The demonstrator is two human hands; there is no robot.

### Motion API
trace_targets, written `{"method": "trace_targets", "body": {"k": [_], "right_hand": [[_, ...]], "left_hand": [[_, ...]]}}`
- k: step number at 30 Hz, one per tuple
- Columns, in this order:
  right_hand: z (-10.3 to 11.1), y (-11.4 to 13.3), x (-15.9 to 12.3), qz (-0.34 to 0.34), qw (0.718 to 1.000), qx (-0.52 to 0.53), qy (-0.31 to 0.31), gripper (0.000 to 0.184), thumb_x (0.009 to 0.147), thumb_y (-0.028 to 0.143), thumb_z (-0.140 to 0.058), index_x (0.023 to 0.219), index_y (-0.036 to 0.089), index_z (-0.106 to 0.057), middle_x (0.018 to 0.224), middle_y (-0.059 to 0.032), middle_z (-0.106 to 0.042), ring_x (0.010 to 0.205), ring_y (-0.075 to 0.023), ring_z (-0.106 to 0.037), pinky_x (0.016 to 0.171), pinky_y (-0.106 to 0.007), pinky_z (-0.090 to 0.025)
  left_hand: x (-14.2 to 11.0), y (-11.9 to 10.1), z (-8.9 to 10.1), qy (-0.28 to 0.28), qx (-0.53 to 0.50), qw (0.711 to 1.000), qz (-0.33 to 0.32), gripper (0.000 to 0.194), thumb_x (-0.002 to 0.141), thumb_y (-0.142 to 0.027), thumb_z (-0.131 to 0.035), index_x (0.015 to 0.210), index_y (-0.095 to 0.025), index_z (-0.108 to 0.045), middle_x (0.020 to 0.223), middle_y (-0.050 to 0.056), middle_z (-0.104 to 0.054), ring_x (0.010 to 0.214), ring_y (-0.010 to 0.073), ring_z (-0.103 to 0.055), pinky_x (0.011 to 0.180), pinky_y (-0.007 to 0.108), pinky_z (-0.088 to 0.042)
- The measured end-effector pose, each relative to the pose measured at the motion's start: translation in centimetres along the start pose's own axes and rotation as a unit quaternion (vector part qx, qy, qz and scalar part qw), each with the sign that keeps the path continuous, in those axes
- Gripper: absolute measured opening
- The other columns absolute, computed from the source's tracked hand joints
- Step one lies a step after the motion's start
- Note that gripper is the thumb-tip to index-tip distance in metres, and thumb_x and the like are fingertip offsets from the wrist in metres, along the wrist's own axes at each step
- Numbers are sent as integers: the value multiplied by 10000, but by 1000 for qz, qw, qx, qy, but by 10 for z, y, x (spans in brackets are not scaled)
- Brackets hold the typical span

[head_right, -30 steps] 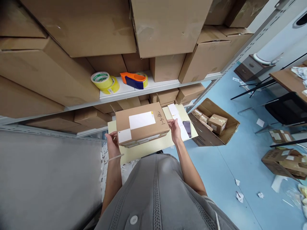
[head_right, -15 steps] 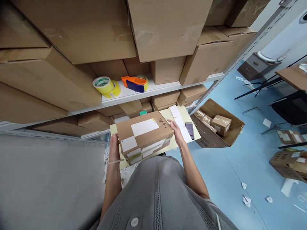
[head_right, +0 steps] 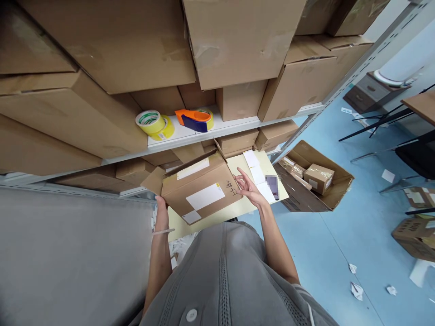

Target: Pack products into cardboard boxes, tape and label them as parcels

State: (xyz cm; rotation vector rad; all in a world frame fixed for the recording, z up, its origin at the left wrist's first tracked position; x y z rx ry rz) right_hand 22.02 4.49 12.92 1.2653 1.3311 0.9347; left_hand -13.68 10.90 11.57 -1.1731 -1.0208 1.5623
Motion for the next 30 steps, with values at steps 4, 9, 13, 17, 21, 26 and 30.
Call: {"method": "trace_targets", "body": {"k": [4,9,13,17,21,26,30], "right_hand": [[7,-5,1,9,1000,12,-22,757,699,398,-717,1405,312,-457,1060,-30,-606,1195,-264,-547,1097,-439,-342],[0,-34,2,-38,999,-10,-15,569,809,486,-634,1324,263,-534,987,-14,-627,1122,-253,-599,1114,-455,-299],[-28,-66,2,-87,995,-40,15,548,823,592,-583,1258,259,-576,1189,-51,-638,1214,-262,-525,1101,-457,-325],[-66,-92,5,-118,992,-16,46,585,844,662,-509,1266,260,-561,1361,-55,-552,1295,-236,-461,1117,-424,-328],[-88,-113,12,-148,988,1,50,642,808,702,-530,1286,274,-545,1431,-48,-479,1335,-227,-419,1135,-407,-310],[-101,-121,22,-152,987,-14,53,595,833,680,-497,1246,262,-587,1378,-44,-534,1324,-238,-427,1137,-433,-287],[-93,-105,26,-139,986,-94,-7,542,842,653,-477,1166,242,-617,1288,-66,-600,1257,-256,-491,1102,-443,-328]], "left_hand": [[-1,19,-1,10,-40,998,54,770,900,-702,-98,1355,-235,-508,1325,80,-601,1359,193,-431,1082,315,-423],[-5,42,10,1,-76,992,98,776,904,-701,-132,1382,-201,-484,1299,101,-621,1312,233,-490,1047,367,-465],[-8,51,29,-19,-36,995,89,709,857,-684,-431,1409,-239,-447,1419,65,-524,1340,247,-456,1084,358,-425],[-10,59,55,-55,42,994,90,716,789,-658,-573,1365,-239,-497,1412,67,-530,1351,277,-436,1120,396,-375],[-7,77,71,-84,-1,992,99,662,802,-631,-561,1321,-220,-536,1365,77,-570,1324,277,-468,1106,408,-391],[-7,108,74,-87,-10,989,120,606,777,-556,-620,1278,-221,-557,1298,91,-611,1275,273,-518,1102,410,-399],[-27,107,87,-126,15,986,111,651,788,-537,-606,1340,-215,-480,1375,121,-539,1312,285,-475,1113,425,-377]]}}
Point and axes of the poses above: each hand's wrist, its own x-axis towards the middle knuckle, its own z-axis out of the back of the hand, y = z × x, the point moved 10 cm from there along x, towards the middle knuckle
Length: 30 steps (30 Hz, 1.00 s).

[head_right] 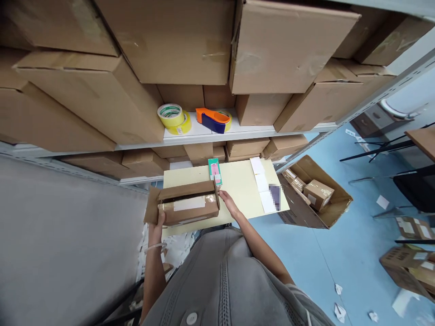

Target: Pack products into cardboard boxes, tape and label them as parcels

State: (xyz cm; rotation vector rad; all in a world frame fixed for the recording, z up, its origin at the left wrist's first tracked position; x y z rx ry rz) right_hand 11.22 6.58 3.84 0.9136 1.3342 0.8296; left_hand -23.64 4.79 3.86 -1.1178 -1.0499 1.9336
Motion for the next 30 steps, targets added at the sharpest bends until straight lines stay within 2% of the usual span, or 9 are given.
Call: {"method": "trace_targets", "body": {"k": [4,6,8,10,13,17,20,24,30], "right_hand": [[12,70,-23,155,979,-104,-84,400,866,530,-534,1152,257,-596,1257,-73,-599,1191,-236,-529,1078,-403,-359],[0,106,-39,226,959,-154,-71,310,917,450,-484,1135,262,-600,1192,-63,-623,1144,-221,-554,1054,-387,-383],[-24,127,-49,257,946,-197,-22,279,951,389,-431,1134,270,-604,1132,-54,-645,1084,-209,-584,1001,-370,-425],[-56,132,-55,260,930,-256,45,283,962,337,-413,1165,259,-595,1125,-52,-657,1062,-204,-598,961,-357,-447],[-100,108,-57,227,875,-403,141,342,945,287,-459,1268,213,-542,1170,-80,-661,1102,-231,-595,958,-372,-437],[-122,64,-57,159,795,-544,216,551,916,317,-523,1435,191,-392,1288,-154,-607,1169,-300,-577,955,-413,-435],[-119,63,-54,167,795,-545,208,616,930,309,-496,1494,168,-293,1407,-165,-511,1291,-292,-486,1028,-413,-392],[-113,78,-46,183,805,-535,180,621,951,296,-453,1513,136,-244,1467,-168,-442,1354,-254,-417,1080,-386,-348],[-130,71,-50,146,778,-572,215,561,954,313,-454,1490,209,-325,1367,-139,-559,1231,-287,-541,980,-404,-428]], "left_hand": [[-42,-60,48,-169,123,965,-160,773,790,-520,-616,1419,-150,-362,1509,182,-351,1431,331,-267,1182,535,-163],[-64,-96,55,-203,158,934,-249,679,836,-466,-585,1414,-175,-377,1523,156,-341,1456,319,-203,1185,565,-78],[-76,-124,43,-183,171,911,-329,528,873,-404,-548,1345,-182,-463,1462,149,-433,1427,300,-283,1185,547,-126],[-81,-139,9,-92,198,892,-397,363,904,-357,-500,1218,-188,-565,1296,136,-584,1318,274,-449,1167,510,-225],[-85,-129,-56,71,288,846,-443,293,943,-325,-426,1114,-197,-626,1116,94,-680,1144,244,-584,1146,495,-276],[-82,-88,-99,121,384,822,-402,390,968,-332,-368,1264,-171,-565,1270,127,-626,1234,283,-528,1157,614,-138],[-81,-69,-104,112,413,823,-374,458,978,-343,-330,1365,-151,-482,1383,160,-539,1338,309,-426,1139,668,-76],[-81,-73,-100,94,416,822,-376,468,981,-351,-318,1370,-145,-477,1425,174,-491,1379,312,-367,1140,669,-56],[-83,-86,-98,112,395,817,-404,329,961,-254,-359,1161,-178,-609,1193,114,-635,1166,252,-563,1173,550,-185]]}}
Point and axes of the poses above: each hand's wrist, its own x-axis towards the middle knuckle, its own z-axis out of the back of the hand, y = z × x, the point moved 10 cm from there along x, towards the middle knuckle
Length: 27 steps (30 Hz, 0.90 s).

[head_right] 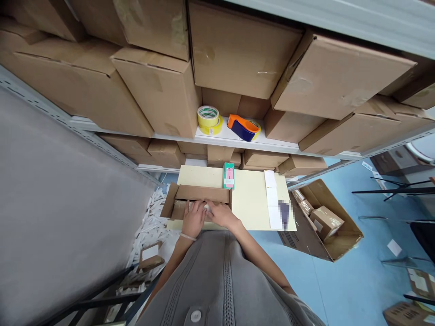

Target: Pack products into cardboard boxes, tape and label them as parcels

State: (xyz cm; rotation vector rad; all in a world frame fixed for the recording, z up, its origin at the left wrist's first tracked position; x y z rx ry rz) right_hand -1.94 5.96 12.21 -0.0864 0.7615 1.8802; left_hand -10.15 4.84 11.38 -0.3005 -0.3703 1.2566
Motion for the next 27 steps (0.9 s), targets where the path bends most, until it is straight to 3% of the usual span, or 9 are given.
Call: {"method": "trace_targets", "body": {"k": [2,8,11,16,21,27], "right_hand": [[-9,4,1,-1,1000,-9,4,570,931,283,-493,1475,181,-355,1388,-158,-534,1265,-289,-509,1009,-413,-409],[-19,1,5,-20,1000,-7,-19,563,921,269,-501,1453,131,-381,1450,-170,-462,1342,-273,-423,1083,-429,-348],[-12,-2,5,-34,999,-10,-40,562,930,277,-477,1460,128,-367,1463,-166,-446,1365,-272,-394,1092,-438,-340],[20,-5,6,-21,992,11,-126,597,950,304,-412,1508,154,-265,1505,-135,-396,1394,-236,-353,1103,-419,-341],[31,-25,27,-50,989,-15,-139,619,968,326,-368,1536,165,-181,1535,-114,-350,1450,-228,-242,1132,-434,-292],[14,-51,58,-114,989,-44,-78,643,980,357,-356,1539,124,-137,1563,-127,-283,1470,-244,-170,1163,-445,-199]], "left_hand": [[-2,0,-5,9,-4,1000,-11,314,955,-229,-362,1131,-173,-616,1176,110,-640,1150,249,-573,1170,542,-203],[-2,9,-13,4,-15,1000,-23,379,961,-264,-383,1289,-140,-526,1286,148,-592,1286,291,-477,1161,625,-125],[5,9,-7,-2,-19,999,-33,361,962,-268,-383,1255,-140,-551,1188,143,-628,1207,279,-538,1163,608,-144],[8,-7,17,-13,-22,995,-95,285,974,-255,-362,1051,-172,-623,947,67,-638,921,207,-613,1168,552,-195],[-15,-20,39,-29,-42,989,-140,263,976,-262,-377,898,-200,-620,811,17,-593,825,177,-573,1169,553,-188],[-55,-18,23,12,-65,986,-155,298,968,-275,-401,781,-199,-620,792,16,-599,813,160,-564,1112,471,-328]]}}
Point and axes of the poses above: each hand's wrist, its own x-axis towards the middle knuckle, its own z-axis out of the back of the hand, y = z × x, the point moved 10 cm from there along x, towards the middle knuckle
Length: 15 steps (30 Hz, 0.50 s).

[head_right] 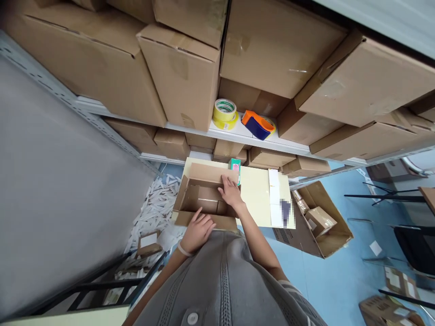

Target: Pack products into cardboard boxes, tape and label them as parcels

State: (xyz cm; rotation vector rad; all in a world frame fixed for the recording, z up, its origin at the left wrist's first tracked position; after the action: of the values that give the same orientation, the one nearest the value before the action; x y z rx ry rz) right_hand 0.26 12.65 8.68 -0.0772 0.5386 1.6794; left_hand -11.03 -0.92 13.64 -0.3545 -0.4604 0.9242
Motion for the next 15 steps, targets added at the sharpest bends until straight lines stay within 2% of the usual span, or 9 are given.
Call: {"method": "trace_targets", "body": {"k": [4,7,11,15], "right_hand": [[-15,-1,14,-8,999,-8,36,635,975,322,-381,1529,105,-160,1566,-145,-268,1469,-245,-172,1165,-450,-173],[-17,1,18,-6,999,-15,41,627,969,307,-397,1522,100,-185,1565,-150,-267,1463,-250,-192,1166,-456,-164],[2,11,9,41,999,-4,-7,624,968,291,-387,1520,80,-186,1553,-160,-293,1462,-235,-196,1177,-422,-157],[29,22,-20,115,990,1,-80,596,964,271,-373,1514,93,-226,1568,-137,-268,1476,-217,-140,1197,-419,-102]], "left_hand": [[-13,12,-15,27,-4,998,53,298,960,-276,-415,789,-201,-648,846,34,-632,900,182,-571,1041,432,-407],[-15,14,-18,23,0,997,79,288,955,-264,-419,808,-199,-657,863,40,-638,900,187,-572,1048,441,-397],[-13,8,-17,4,16,994,110,273,957,-256,-406,843,-201,-648,870,41,-633,886,184,-576,1072,451,-369],[-12,3,-10,-29,36,985,165,258,962,-257,-389,931,-213,-641,948,47,-641,930,184,-591,1114,481,-317]]}}
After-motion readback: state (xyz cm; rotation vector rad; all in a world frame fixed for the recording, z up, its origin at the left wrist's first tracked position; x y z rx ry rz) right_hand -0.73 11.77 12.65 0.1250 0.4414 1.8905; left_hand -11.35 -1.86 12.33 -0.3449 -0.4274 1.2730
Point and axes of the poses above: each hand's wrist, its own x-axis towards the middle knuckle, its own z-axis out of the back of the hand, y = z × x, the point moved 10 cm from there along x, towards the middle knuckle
